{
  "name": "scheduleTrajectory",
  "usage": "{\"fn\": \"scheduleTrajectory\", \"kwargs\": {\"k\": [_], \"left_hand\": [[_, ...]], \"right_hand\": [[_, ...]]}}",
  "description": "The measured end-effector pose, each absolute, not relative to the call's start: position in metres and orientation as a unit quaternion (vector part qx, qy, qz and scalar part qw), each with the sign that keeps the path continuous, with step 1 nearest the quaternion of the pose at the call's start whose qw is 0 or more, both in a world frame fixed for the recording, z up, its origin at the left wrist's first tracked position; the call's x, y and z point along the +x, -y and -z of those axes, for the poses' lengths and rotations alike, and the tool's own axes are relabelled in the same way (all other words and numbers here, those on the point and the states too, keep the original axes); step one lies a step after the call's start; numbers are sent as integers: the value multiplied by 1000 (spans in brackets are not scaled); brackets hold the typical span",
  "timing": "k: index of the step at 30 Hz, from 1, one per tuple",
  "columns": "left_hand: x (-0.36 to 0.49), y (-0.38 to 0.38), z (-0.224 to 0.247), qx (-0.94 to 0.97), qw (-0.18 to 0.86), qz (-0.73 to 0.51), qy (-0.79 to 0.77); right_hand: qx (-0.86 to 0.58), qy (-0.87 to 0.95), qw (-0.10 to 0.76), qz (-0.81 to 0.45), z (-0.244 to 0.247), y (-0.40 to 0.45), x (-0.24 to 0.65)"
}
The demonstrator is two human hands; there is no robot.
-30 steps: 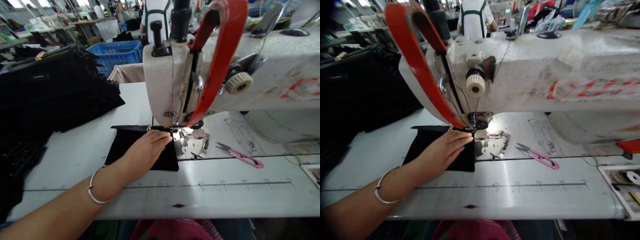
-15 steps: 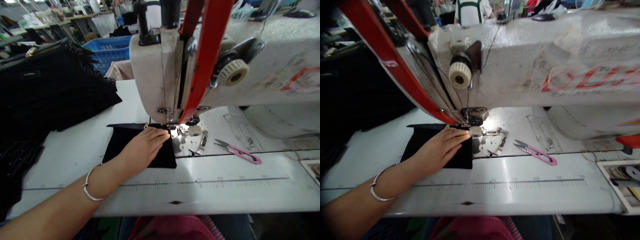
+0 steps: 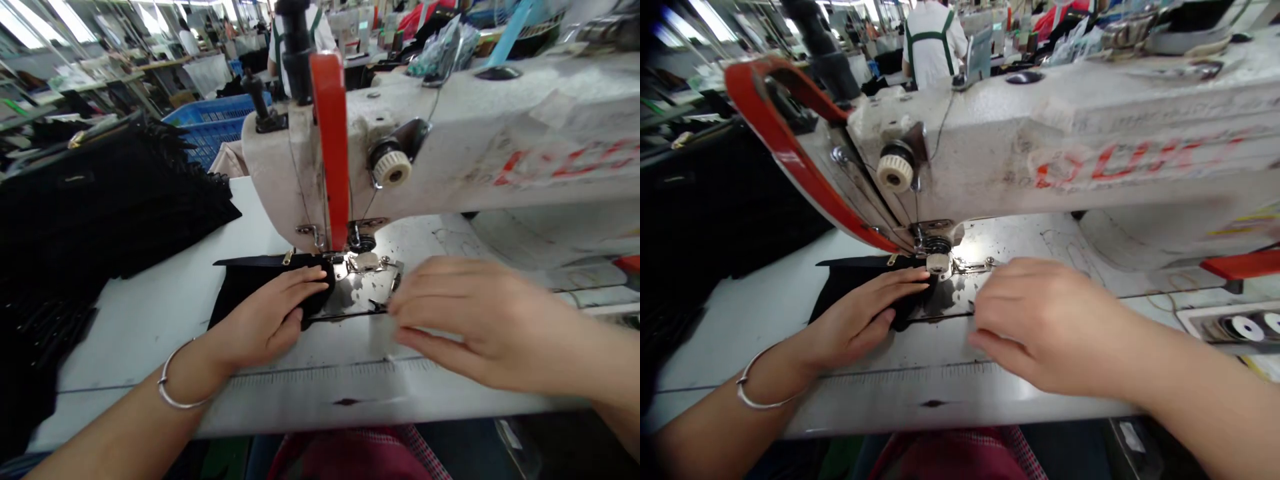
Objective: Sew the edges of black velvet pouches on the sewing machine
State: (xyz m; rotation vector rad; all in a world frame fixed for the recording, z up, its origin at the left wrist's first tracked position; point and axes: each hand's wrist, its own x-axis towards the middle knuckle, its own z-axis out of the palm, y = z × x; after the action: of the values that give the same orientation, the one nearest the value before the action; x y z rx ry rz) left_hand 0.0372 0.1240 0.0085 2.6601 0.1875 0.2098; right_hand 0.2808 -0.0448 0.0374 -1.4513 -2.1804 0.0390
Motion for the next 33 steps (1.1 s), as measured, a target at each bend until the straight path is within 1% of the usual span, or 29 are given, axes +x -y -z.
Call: {"fn": "scheduleTrajectory", "kwargs": {"k": [2, 3, 6, 8, 12, 14, 16, 19, 24, 28, 30, 33], "left_hand": [[36, -126, -8, 962, 247, -93, -64], [36, -126, -7, 961, 249, -98, -73], [39, -125, -6, 961, 238, -92, -105], [42, -124, -7, 955, 246, -97, -137], [45, -124, -13, 921, 271, -145, -240], [44, -126, -17, 919, 264, -146, -255], [43, -127, -19, 924, 256, -136, -250], [41, -125, -18, 938, 237, -119, -222], [48, -114, -5, 974, 162, -87, -135], [54, -107, 0, 979, 138, -68, -132], [55, -106, 0, 982, 131, -55, -125], [54, -106, 0, 984, 130, -47, -113]], "right_hand": [[-472, 851, 215, -76, -28, 25, 274], [-458, 858, 214, -88, -22, 16, 270], [-461, 844, 263, -74, -2, 2, 261], [-463, 839, 275, -71, 5, 3, 257], [-469, 842, 257, -73, 8, 9, 254], [-480, 841, 237, -79, 8, 10, 253], [-493, 837, 222, -82, 9, 8, 251], [-506, 829, 225, -81, 11, 7, 249], [-496, 828, 245, -91, 10, 11, 254], [-543, 795, 270, -23, 13, 6, 259], [-587, 767, 260, 5, 15, -1, 261], [-620, 756, 211, -3, 16, -10, 262]]}}
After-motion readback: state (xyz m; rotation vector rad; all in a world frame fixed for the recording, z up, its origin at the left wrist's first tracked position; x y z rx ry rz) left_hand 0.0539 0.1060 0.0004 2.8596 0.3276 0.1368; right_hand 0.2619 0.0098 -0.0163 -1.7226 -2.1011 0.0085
